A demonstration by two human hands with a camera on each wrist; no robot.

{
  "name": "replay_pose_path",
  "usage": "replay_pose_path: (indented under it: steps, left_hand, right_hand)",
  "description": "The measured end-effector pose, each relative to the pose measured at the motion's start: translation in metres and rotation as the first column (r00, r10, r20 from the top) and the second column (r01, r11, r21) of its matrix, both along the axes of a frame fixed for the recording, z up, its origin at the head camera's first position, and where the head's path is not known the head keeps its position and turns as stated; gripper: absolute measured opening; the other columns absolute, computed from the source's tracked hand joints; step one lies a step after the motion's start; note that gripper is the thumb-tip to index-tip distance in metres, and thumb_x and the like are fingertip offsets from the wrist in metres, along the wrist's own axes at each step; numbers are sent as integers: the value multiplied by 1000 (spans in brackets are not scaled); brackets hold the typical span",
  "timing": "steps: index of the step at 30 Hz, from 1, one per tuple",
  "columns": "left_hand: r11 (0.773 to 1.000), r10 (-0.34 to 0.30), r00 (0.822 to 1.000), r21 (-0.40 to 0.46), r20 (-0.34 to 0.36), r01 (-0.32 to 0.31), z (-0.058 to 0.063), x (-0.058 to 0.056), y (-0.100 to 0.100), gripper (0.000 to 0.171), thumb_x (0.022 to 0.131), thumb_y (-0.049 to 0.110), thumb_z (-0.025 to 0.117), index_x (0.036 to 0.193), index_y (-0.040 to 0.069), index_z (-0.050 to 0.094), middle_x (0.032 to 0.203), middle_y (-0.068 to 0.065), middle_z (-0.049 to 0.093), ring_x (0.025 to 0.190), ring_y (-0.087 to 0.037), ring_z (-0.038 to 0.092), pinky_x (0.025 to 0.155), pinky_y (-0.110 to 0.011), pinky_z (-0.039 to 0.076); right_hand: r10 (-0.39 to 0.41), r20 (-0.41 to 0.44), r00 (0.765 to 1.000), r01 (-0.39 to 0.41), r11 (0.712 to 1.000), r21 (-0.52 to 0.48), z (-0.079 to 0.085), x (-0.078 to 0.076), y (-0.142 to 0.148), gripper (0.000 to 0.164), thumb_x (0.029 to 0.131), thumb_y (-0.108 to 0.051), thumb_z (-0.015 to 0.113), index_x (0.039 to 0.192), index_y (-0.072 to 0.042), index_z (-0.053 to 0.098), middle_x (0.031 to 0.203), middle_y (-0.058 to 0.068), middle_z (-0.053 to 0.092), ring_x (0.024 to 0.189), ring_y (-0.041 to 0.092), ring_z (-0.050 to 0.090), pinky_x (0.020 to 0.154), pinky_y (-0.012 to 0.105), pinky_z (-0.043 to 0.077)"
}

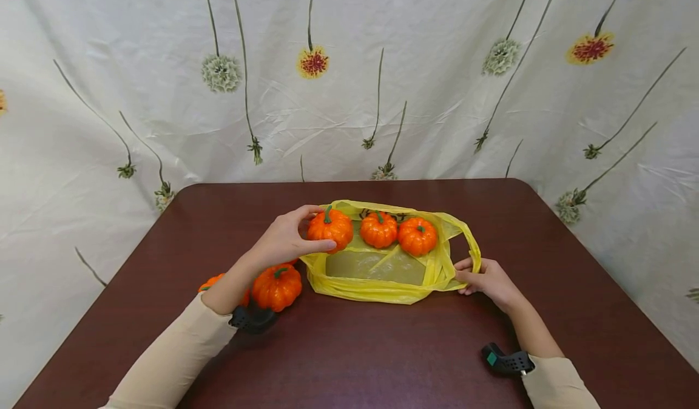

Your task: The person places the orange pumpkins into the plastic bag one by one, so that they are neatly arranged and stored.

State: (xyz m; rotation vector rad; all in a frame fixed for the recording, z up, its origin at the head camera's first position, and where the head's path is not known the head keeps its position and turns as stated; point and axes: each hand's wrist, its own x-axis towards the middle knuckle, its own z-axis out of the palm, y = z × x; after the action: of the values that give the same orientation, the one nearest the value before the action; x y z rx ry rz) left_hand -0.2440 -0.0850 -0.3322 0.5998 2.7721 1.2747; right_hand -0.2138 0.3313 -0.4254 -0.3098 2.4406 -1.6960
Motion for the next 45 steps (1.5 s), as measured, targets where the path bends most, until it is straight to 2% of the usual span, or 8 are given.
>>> replay_pose_path:
  steps: [5,12,22,30,36,45]
  left_hand:
    - [1000,-3,1000,-14,8,3,-5,-7,15,79,75,47,81,139,11,51,124,-8,61,107,-23,59,85,-38,53]
    - [997,-8,1000,-78,26,10,-13,-19,29,82,77,48,80,141,10,49,131,-9,57,113,-24,57,91,-39,50]
    - [989,4,1000,-148,23,0,-13,-30,42,82,79,47,79,144,10,46,135,-9,54,114,-25,56,94,-41,48]
    - [986,13,1000,-166,25,-9,-13,-38,48,84,81,47,77,146,8,41,135,-11,54,114,-27,56,94,-41,48]
    - [985,28,999,-173,19,-24,-18,-46,47,81,82,43,78,146,9,41,134,-12,54,113,-27,57,93,-42,48]
    - [958,85,996,-276,0,-82,-23,-55,46,83,80,45,78,147,13,40,136,-12,53,117,-29,55,94,-45,46]
  right_hand:
    - [2,3,1000,-2,1000,-3,0,0,0,33,94,-5,60,111,22,54,76,5,65,62,13,62,61,28,55]
    - [2,2,1000,-2,1000,-3,0,0,0,33,94,-5,60,111,22,54,76,5,65,62,13,62,61,28,55]
    - [-2,7,1000,2,1000,2,-1,0,1,33,94,-6,61,111,22,54,77,5,66,62,14,63,61,28,56]
    - [5,7,1000,-5,1000,-3,1,0,1,32,94,-6,61,110,21,54,77,4,66,62,13,63,61,28,56]
    - [11,6,1000,-11,1000,-11,2,0,1,32,94,-5,59,111,22,53,78,3,66,62,13,63,61,28,56]
    - [17,14,1000,-16,1000,-23,3,0,2,33,95,-2,58,113,24,51,79,3,65,62,13,63,61,27,55]
